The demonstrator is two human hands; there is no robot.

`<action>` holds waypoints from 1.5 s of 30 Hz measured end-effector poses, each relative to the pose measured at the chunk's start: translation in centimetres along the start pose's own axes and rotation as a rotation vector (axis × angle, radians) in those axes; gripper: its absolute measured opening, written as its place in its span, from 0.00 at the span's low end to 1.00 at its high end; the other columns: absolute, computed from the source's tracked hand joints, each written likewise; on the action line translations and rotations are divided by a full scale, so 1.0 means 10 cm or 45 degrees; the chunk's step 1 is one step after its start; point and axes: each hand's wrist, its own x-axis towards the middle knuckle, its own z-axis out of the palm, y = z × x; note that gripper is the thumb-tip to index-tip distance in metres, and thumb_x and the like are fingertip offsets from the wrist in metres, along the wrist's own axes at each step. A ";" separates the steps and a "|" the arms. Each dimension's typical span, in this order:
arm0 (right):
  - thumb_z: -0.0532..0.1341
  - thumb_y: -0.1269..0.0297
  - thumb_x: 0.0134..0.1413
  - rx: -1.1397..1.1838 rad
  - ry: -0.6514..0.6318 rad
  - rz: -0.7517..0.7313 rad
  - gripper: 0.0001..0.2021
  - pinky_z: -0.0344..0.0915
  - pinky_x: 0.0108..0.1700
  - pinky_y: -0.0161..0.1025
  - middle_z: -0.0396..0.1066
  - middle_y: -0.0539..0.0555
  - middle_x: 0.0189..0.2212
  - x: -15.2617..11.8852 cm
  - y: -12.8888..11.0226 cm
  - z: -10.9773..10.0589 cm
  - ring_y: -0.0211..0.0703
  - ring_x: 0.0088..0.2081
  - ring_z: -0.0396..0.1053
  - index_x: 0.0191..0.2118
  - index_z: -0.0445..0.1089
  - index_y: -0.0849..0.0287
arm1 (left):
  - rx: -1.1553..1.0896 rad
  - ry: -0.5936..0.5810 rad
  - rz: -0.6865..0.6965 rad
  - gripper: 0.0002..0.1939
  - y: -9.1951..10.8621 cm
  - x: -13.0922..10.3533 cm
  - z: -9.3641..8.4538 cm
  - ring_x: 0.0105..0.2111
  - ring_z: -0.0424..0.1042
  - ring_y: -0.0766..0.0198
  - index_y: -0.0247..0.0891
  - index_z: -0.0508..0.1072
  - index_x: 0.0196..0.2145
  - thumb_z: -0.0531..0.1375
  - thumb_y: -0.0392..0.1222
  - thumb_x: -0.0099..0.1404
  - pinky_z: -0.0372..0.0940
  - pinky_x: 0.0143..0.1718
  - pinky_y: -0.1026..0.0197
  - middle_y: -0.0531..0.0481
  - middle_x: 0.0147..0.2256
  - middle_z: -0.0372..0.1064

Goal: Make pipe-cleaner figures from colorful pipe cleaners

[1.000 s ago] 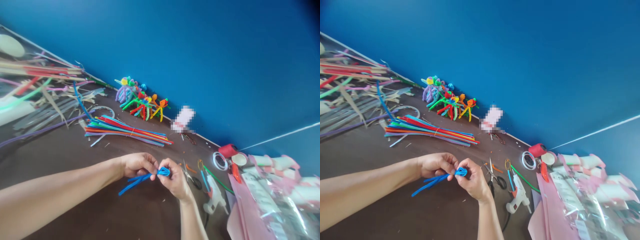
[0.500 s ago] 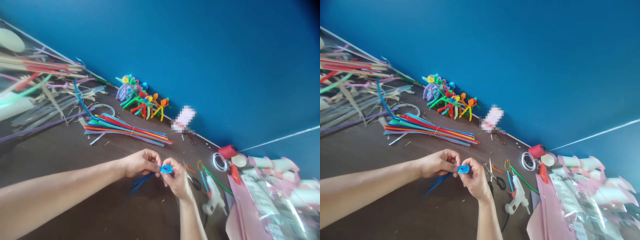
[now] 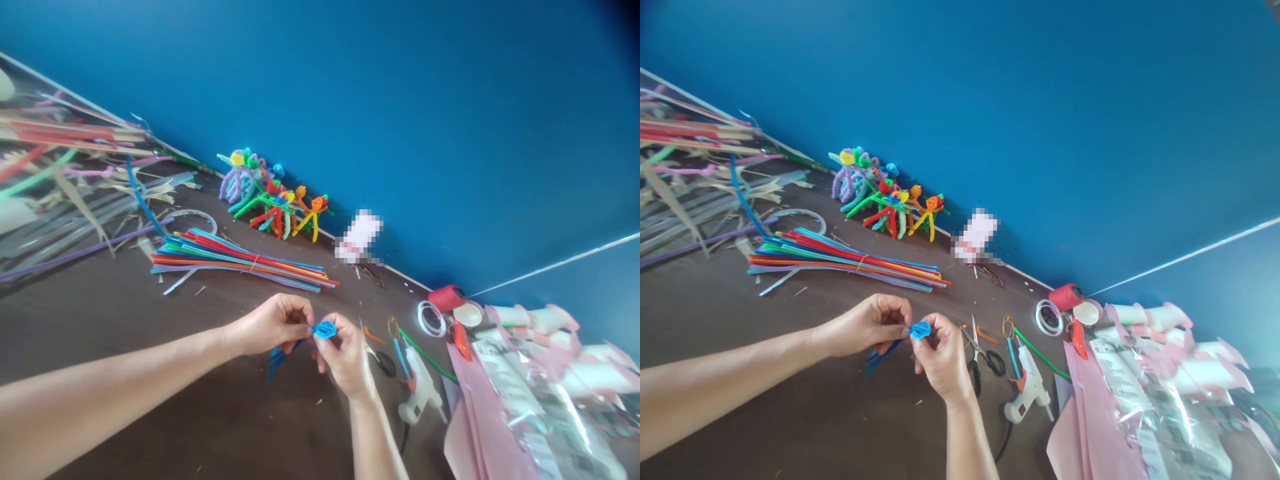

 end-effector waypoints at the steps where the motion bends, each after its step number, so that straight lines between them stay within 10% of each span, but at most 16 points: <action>1: 0.57 0.64 0.47 0.007 0.015 0.003 0.06 0.58 0.17 0.28 0.58 0.42 0.12 0.01 0.00 0.00 0.28 0.12 0.56 0.26 0.59 0.59 | 0.015 0.026 0.001 0.10 0.00 0.00 0.01 0.12 0.59 0.76 0.34 0.62 0.25 0.59 0.43 0.51 0.53 0.12 0.72 0.57 0.18 0.63; 12: 0.57 0.69 0.45 0.031 0.124 0.093 0.04 0.57 0.16 0.28 0.57 0.40 0.10 0.03 0.00 0.07 0.28 0.10 0.55 0.24 0.59 0.59 | 0.248 0.171 -0.032 0.05 -0.03 -0.02 0.07 0.14 0.64 0.71 0.35 0.61 0.24 0.54 0.38 0.54 0.57 0.15 0.71 0.59 0.15 0.61; 27: 0.55 0.72 0.43 -0.011 0.265 0.159 0.03 0.55 0.14 0.27 0.59 0.41 0.11 0.05 0.02 0.15 0.29 0.10 0.57 0.23 0.60 0.60 | 1.064 0.306 0.546 0.11 -0.07 -0.08 0.08 0.19 0.57 0.73 0.36 0.58 0.18 0.47 0.29 0.56 0.51 0.21 0.70 0.56 0.18 0.56; 37: 0.59 0.66 0.44 0.249 0.068 0.147 0.05 0.53 0.13 0.26 0.65 0.45 0.16 0.08 0.05 -0.02 0.23 0.09 0.50 0.25 0.64 0.61 | -0.126 0.010 -0.173 0.09 -0.04 0.00 0.04 0.13 0.58 0.73 0.33 0.64 0.28 0.54 0.43 0.56 0.51 0.13 0.71 0.55 0.15 0.62; 45: 0.59 0.68 0.44 0.414 -0.113 0.260 0.03 0.50 0.11 0.23 0.67 0.47 0.17 0.05 0.05 -0.03 0.24 0.11 0.55 0.25 0.65 0.62 | -0.574 -0.256 -0.336 0.08 -0.09 0.02 -0.04 0.13 0.60 0.76 0.28 0.69 0.24 0.59 0.38 0.53 0.51 0.12 0.74 0.49 0.20 0.68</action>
